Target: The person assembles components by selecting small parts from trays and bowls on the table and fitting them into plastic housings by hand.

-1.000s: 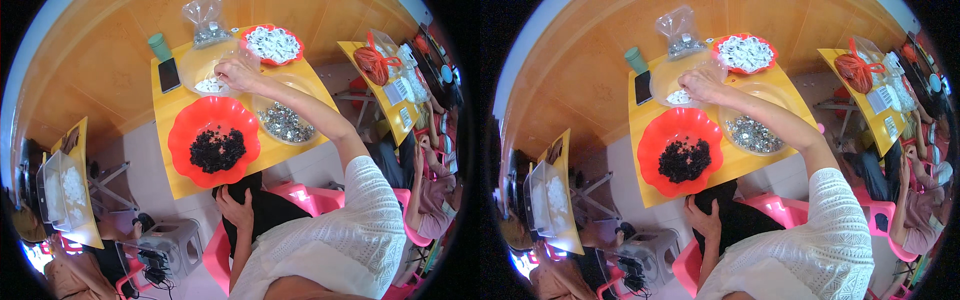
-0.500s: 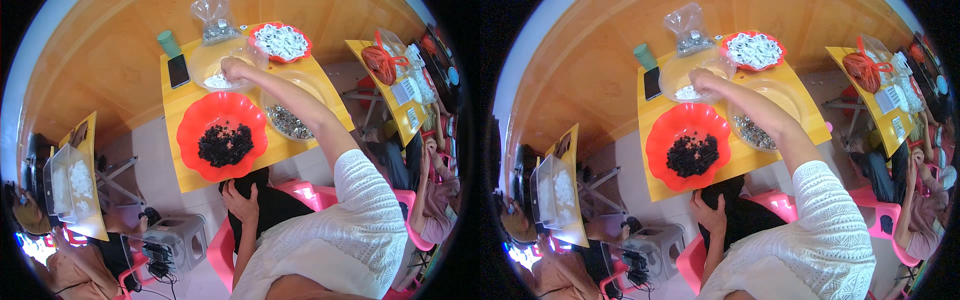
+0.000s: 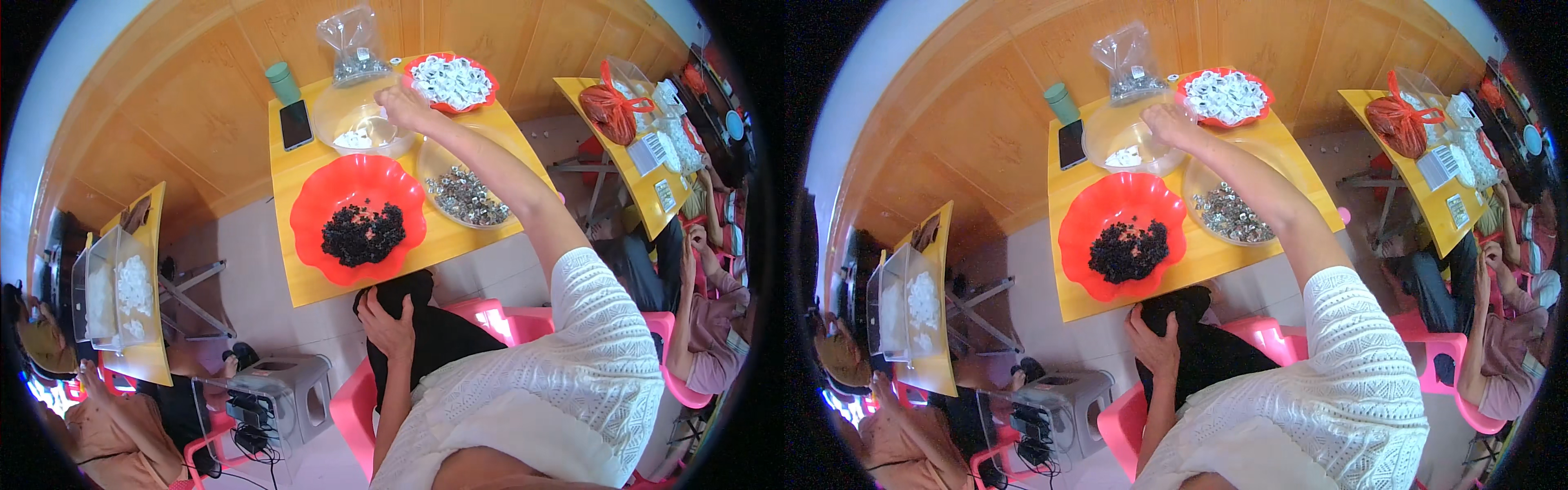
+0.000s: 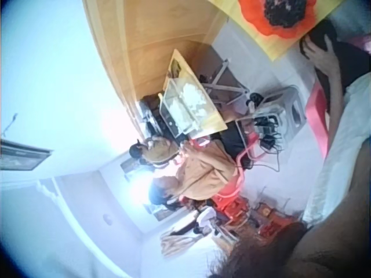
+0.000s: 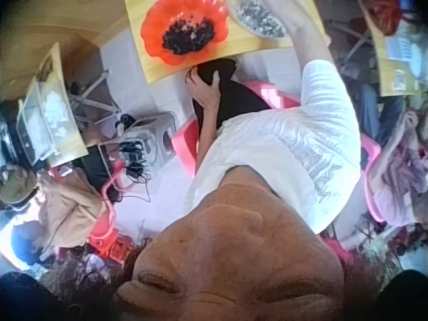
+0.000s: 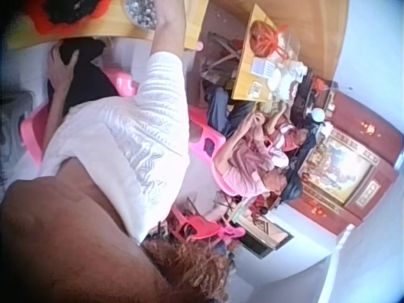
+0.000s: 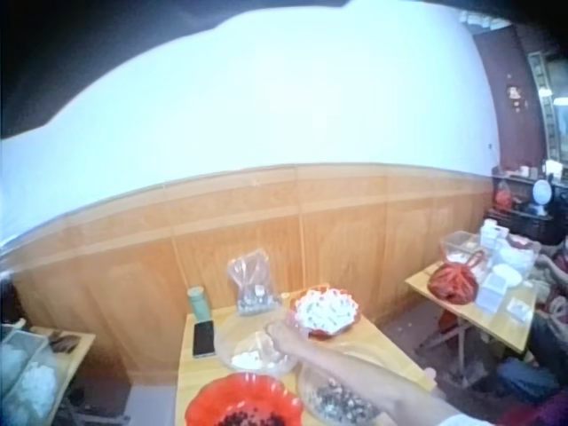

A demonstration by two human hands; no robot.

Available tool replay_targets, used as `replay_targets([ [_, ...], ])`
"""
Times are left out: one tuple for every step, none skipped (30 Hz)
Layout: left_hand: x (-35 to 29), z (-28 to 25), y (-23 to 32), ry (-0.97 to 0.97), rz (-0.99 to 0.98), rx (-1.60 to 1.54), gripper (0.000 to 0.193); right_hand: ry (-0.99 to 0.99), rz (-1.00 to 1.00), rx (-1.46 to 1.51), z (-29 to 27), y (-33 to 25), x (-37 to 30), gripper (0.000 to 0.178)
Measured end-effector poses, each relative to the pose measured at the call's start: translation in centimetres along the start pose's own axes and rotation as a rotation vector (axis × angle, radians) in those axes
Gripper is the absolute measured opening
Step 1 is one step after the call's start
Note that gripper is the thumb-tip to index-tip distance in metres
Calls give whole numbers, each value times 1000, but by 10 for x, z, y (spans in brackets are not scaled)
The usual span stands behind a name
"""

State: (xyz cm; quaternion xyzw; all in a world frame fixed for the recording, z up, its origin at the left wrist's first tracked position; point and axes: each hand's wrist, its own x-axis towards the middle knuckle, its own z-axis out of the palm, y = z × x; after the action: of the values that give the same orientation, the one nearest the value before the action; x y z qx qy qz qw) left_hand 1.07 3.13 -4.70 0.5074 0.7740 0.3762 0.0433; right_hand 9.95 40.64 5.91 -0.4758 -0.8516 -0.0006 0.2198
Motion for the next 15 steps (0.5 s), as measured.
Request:
replay_targets([
  [0,-1,2,2,6,-7,59,32,-98,-41,-5,2,-1,19],
  [0,-2,3,4,11,-13,59,64,-195,-82,-9,3,-3,22],
  [0,-2,4,8,17,-16,59,71,-195,-86,-14,5,-4,22],
  [-2,-2,4,6,20,-26,59,137,-158,17,-17,5,-5,20],
  [-3,-2,4,3,24,-36,59,202,-120,121,-21,5,-8,20],
  [-3,-3,2,7,19,-36,59,199,-126,122,-31,-3,-14,20],
  [-4,-3,1,-3,20,-53,58,152,-84,320,-41,-10,-23,21],
  [-4,-3,0,-9,20,-71,57,101,-45,516,-55,-21,-35,23],
  [-4,-3,0,-11,18,-76,57,98,-44,511,-67,-28,-50,23],
  [-4,-5,-4,-9,24,-131,57,14,17,783,-74,-40,-66,21],
  [-6,-8,-7,-11,29,-187,57,-77,89,1051,-82,-52,-84,20],
  [-7,-11,-6,3,-8,-262,53,-95,66,1080,-90,-62,-104,20],
  [-9,-15,-3,45,-9,-313,49,-111,44,1110,-100,-71,-124,20],
  [-10,-19,0,89,-11,-360,45,-57,8,1048,-105,-80,-144,17],
  [-10,-26,8,112,28,-342,37,5,-24,980,-112,-88,-165,14],
])
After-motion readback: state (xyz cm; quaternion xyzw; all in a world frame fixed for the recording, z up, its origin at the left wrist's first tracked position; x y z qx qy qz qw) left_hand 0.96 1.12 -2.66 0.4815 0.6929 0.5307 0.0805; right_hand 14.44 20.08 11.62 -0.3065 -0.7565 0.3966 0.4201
